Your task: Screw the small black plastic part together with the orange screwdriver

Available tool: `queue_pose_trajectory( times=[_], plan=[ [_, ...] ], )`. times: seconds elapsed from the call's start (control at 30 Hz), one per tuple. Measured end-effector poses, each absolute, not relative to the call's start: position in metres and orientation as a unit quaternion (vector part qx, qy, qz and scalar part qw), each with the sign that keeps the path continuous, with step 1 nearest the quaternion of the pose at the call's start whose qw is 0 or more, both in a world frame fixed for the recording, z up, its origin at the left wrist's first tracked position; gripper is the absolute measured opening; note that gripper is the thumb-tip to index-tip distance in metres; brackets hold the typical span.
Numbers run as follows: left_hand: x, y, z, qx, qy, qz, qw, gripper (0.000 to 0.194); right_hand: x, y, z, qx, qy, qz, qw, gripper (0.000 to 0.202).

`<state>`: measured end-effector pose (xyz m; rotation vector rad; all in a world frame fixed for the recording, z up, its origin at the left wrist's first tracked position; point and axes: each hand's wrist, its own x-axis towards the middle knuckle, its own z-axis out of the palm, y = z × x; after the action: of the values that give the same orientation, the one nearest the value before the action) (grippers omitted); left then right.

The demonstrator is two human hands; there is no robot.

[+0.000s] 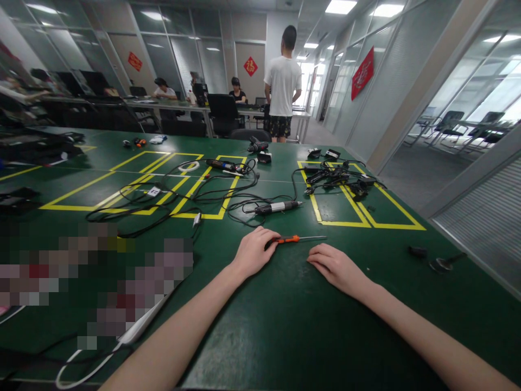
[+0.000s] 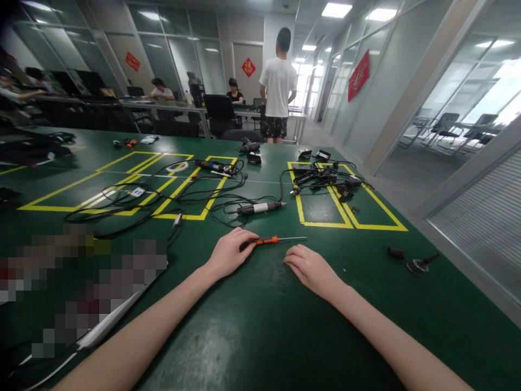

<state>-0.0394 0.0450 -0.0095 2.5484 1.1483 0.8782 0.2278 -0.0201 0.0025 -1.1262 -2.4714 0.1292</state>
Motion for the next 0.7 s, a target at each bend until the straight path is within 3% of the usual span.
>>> queue_pose_trajectory(
  times=[0.43, 0.53, 0.7],
  plan=[
    [-0.039, 0.045, -0.007, 0.865, 0.392, 0.290, 0.115, 0.016, 0.437, -0.076, -0.015, -0.600, -0.778, -0.088, 0.166, 0.031],
    [-0.039, 0.044, -0.007, 0.866, 0.394, 0.287, 0.116, 0.017, 0.465, -0.087, -0.021, -0.629, -0.758, -0.100, 0.142, 0.028],
    [-0.039, 0.044, -0.005, 0.866, 0.397, 0.282, 0.118, 0.017, 0.469, -0.096, -0.024, -0.637, -0.746, -0.143, 0.130, 0.041]
  ],
)
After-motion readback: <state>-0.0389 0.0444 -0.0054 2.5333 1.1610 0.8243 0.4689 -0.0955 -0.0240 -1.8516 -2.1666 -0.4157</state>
